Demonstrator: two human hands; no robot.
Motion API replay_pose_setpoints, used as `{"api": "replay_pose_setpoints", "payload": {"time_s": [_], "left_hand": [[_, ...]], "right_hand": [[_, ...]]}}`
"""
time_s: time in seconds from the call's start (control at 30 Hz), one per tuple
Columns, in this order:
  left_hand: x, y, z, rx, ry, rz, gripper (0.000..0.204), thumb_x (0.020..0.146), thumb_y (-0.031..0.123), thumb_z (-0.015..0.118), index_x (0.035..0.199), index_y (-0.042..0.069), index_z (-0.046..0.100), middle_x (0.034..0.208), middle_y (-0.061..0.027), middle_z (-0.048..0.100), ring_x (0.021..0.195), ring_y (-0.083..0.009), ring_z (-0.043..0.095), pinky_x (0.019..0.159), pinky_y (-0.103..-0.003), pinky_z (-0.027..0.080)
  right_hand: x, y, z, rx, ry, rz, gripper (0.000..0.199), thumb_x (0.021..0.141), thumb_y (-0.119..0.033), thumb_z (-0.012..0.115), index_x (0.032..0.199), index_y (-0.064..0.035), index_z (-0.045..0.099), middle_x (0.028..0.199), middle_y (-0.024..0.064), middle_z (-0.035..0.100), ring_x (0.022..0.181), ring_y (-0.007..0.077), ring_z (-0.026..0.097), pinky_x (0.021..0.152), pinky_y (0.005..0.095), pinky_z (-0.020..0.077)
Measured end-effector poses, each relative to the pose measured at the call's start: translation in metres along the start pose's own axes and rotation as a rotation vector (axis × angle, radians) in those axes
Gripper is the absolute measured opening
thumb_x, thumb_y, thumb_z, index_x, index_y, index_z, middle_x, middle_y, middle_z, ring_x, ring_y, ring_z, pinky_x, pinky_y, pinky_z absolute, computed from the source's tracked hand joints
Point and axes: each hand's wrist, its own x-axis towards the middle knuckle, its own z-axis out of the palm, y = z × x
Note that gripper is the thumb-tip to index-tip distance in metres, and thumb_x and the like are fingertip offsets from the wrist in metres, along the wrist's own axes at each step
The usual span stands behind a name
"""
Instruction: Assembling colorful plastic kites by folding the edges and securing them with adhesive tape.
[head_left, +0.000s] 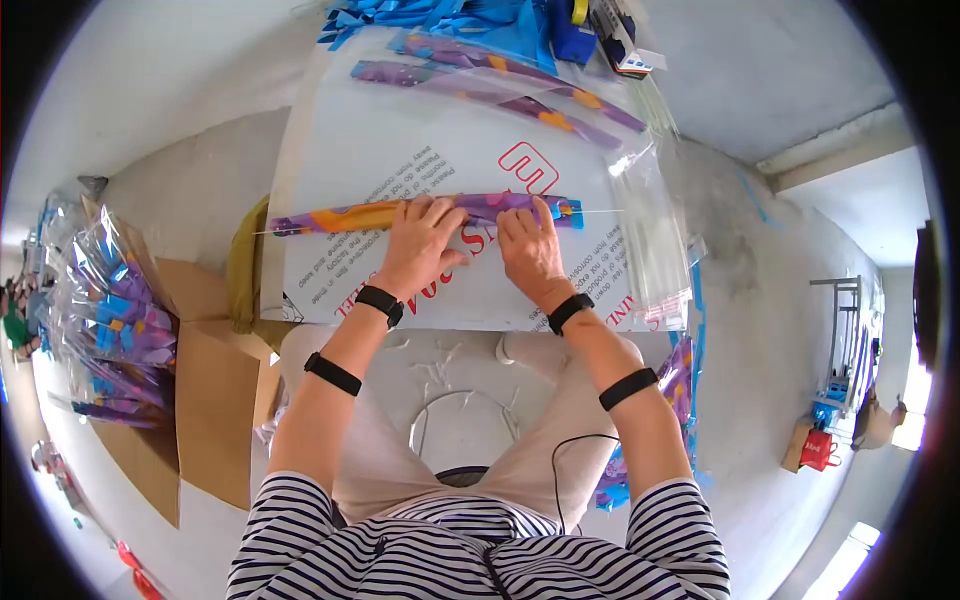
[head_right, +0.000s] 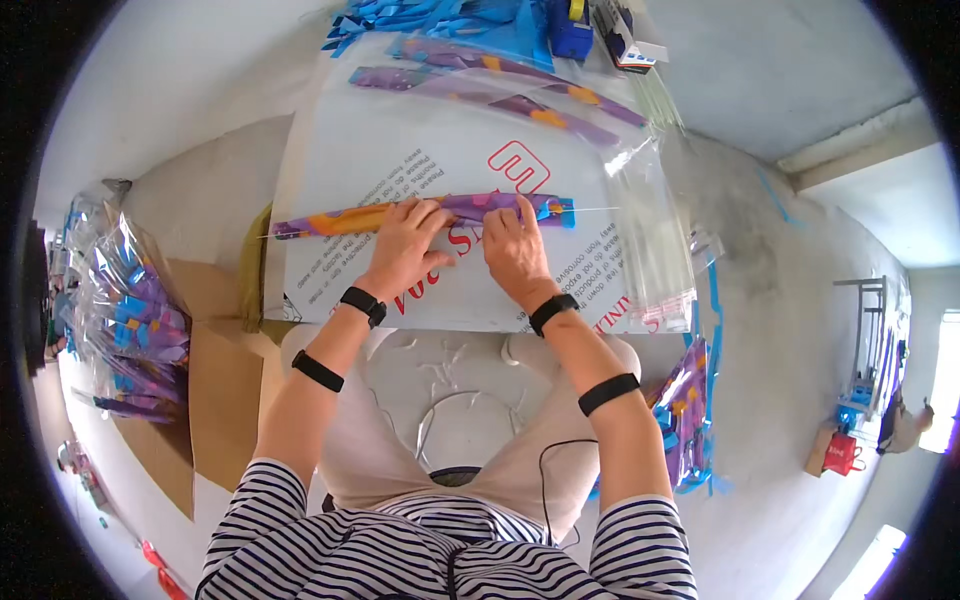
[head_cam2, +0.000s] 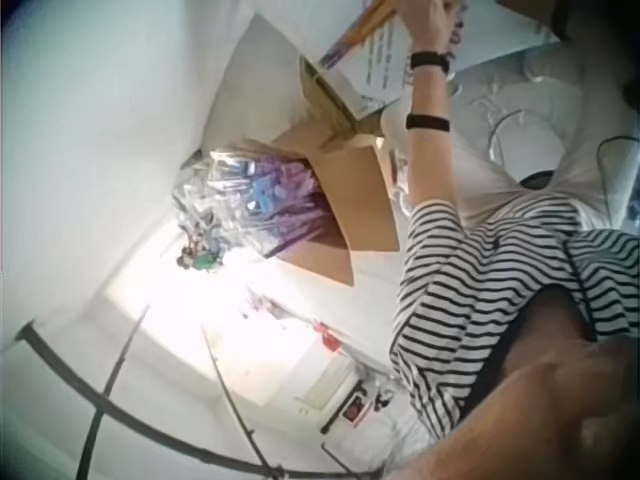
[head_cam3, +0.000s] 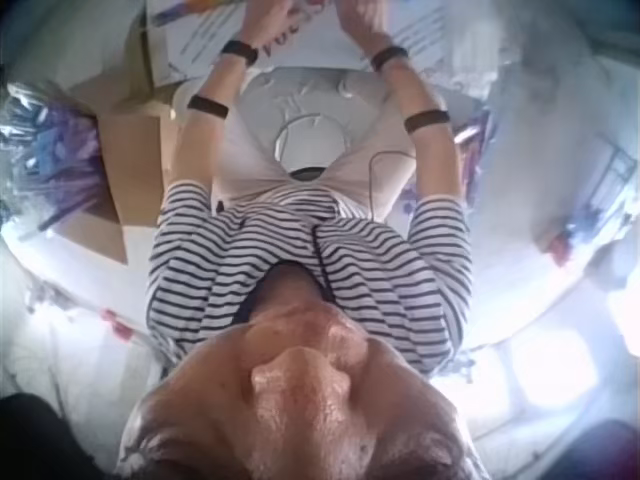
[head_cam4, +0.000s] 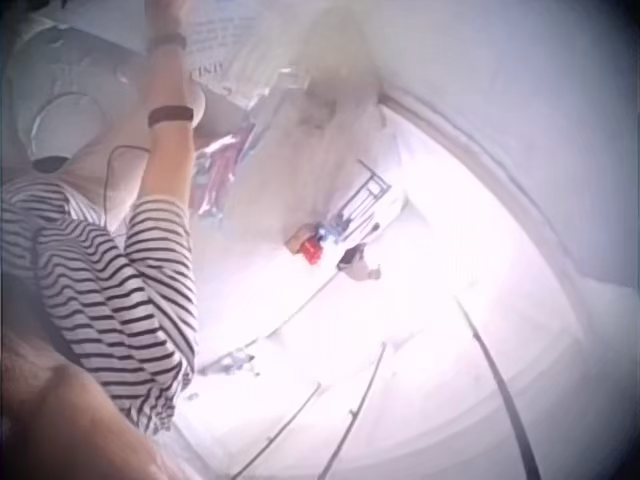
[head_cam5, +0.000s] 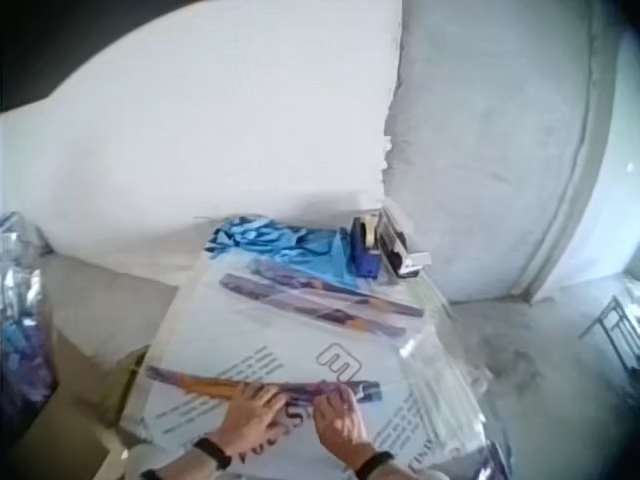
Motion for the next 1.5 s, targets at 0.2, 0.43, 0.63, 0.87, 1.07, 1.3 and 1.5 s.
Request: {"api": "replay_pose_setpoints", "payload": {"time_s": [0.2,0.43,0.63,0.87,1.07,1.3,1.5], "left_hand": [[0.017,0.006,-0.004,0.024,0.078,-0.074,0.039,0.075,0.027,0.082,0.105,0.013,0.063,0.107,-0.0033,0.061,0.106,-0.0259,0.058,0.089,-0.047,0.041],[0.069,-0.012,0.013,0.001,0.002,-0.222,0.023,0.079,0.01,0.074,0.101,0.006,0.066,0.101,-0.0111,0.067,0.097,-0.0352,0.064,0.083,-0.046,0.052],[0.087,-0.016,0.005,-0.058,-0.398,-0.317,0.022,0.076,0.011,0.067,0.097,0.004,0.067,0.097,-0.0171,0.07,0.096,-0.0378,0.066,0.079,-0.048,0.052],[0.086,0.026,-0.059,-0.338,-0.122,-0.25,0.019,0.08,0.012,0.069,0.089,-0.004,0.062,0.082,-0.0245,0.066,0.078,-0.0396,0.066,0.07,-0.046,0.049],[0.113,0.116,-0.148,-0.783,0.016,-0.178,0.018,0.086,0.012,0.068,0.082,-0.003,0.059,0.077,-0.0025,0.062,0.071,-0.0108,0.057,0.065,-0.029,0.046],[0.104,0.217,-0.193,-1.14,0.055,-0.066,0.016,0.088,0.011,0.069,0.096,-0.002,0.065,0.088,-0.0048,0.067,0.08,-0.0095,0.064,0.071,-0.023,0.049],[0.085,0.259,-0.179,-1.149,-0.357,0.058,0.029,0.089,0.019,0.073,0.11,-0.001,0.067,0.093,-0.0027,0.069,0.082,-0.0097,0.064,0.074,-0.026,0.05]], "right_hand": [[-0.009,-0.018,-0.008,0.101,0.182,0.167,0.04,0.085,-0.023,0.07,0.114,0.0043,0.066,0.12,0.0115,0.057,0.119,0.0275,0.052,0.12,0.058,0.023],[-0.01,-0.022,-0.004,0.159,0.162,0.243,0.053,0.084,-0.031,0.072,0.124,0.002,0.061,0.126,0.0104,0.055,0.123,0.0273,0.05,0.12,0.0595,0.0213],[-0.014,-0.025,-0.01,0.242,0.192,0.319,0.054,0.082,-0.025,0.075,0.128,-0.0024,0.059,0.134,0.0079,0.052,0.127,0.0269,0.047,0.118,0.0613,0.0216],[-0.023,-0.037,-0.064,0.718,0.651,0.758,0.042,0.082,-0.025,0.078,0.112,0.002,0.066,0.109,0.0167,0.064,0.109,0.0347,0.058,0.097,0.0457,0.0454],[-0.01,-0.013,-0.189,1.751,0.693,0.707,0.04,0.089,-0.038,0.074,0.104,-0.0015,0.069,0.084,-0.001,0.059,0.079,0.0089,0.053,0.072,0.0248,0.0412],[-0.031,-0.002,-0.296,1.584,1.134,0.635,0.017,0.088,-0.01,0.069,0.086,0.0069,0.071,0.076,0.0011,0.063,0.068,0.0094,0.053,0.062,0.0269,0.0417],[-0.078,0.059,-0.345,1.492,1.36,0.601,0.014,0.084,-0.006,0.073,0.077,0.0056,0.068,0.076,0.0059,0.066,0.067,0.0143,0.059,0.062,0.0311,0.047]]}}
